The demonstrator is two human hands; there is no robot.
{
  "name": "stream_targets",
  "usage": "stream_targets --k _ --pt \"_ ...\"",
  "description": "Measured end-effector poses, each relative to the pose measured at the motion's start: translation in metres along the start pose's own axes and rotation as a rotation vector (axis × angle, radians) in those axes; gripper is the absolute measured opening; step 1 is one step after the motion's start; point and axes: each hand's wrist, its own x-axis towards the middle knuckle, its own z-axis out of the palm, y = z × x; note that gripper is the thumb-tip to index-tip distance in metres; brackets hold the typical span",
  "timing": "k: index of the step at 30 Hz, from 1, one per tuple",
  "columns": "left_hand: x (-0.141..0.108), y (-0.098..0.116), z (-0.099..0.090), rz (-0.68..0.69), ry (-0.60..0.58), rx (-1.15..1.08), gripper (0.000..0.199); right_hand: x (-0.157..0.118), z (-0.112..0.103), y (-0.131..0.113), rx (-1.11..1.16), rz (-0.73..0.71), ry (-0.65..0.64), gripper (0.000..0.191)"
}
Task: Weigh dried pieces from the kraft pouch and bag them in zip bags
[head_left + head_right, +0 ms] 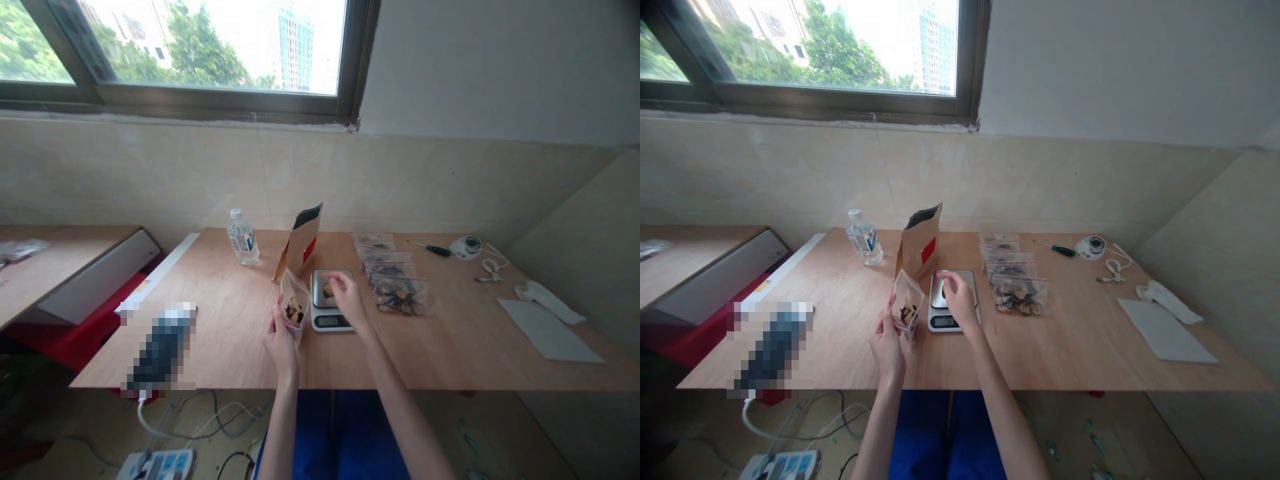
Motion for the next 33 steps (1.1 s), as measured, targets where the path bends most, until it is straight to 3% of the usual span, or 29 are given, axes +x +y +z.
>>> stream_targets --k 5,8,11,16,21,26,28,33 --pt "0.002 -0.005 -0.002 0.025 0.017 -0.056 0.042 -0.001 -0.001 0.028 -0.655 -0.087 -0.035 0.032" --pt "0.001 -0.004 -0.002 0.008 0.015 -0.057 0.041 -0.002 0.004 0.034 -0.826 -0.077 -0.100 0.038" --pt "0.000 -0.002 -0.002 0.007 0.012 -0.040 0.041 0.001 0.007 0.035 -0.876 -0.072 -0.124 0.029" --pt "0.000 -0.002 -0.003 0.028 0.015 -0.012 0.043 0.003 0.002 0.026 -0.701 -0.062 -0.050 0.019" --pt "-0.004 -0.001 0.000 0.010 -0.013 -0.004 0.040 -0.008 -0.006 -0.024 -0.221 -0.202 0.059 0.018" --pt "-0.008 0.001 0.003 0.006 -0.024 -0.008 0.038 -0.021 -0.002 -0.074 -0.108 -0.364 -0.153 0.022" --pt "-0.009 0.000 0.003 0.013 -0.036 -0.028 0.039 -0.024 -0.002 -0.081 -0.092 -0.371 -0.196 0.023" --pt "-0.006 0.000 0.000 -0.038 -0.015 -0.051 0.039 -0.034 -0.010 -0.080 -0.054 -0.306 -0.160 0.021"
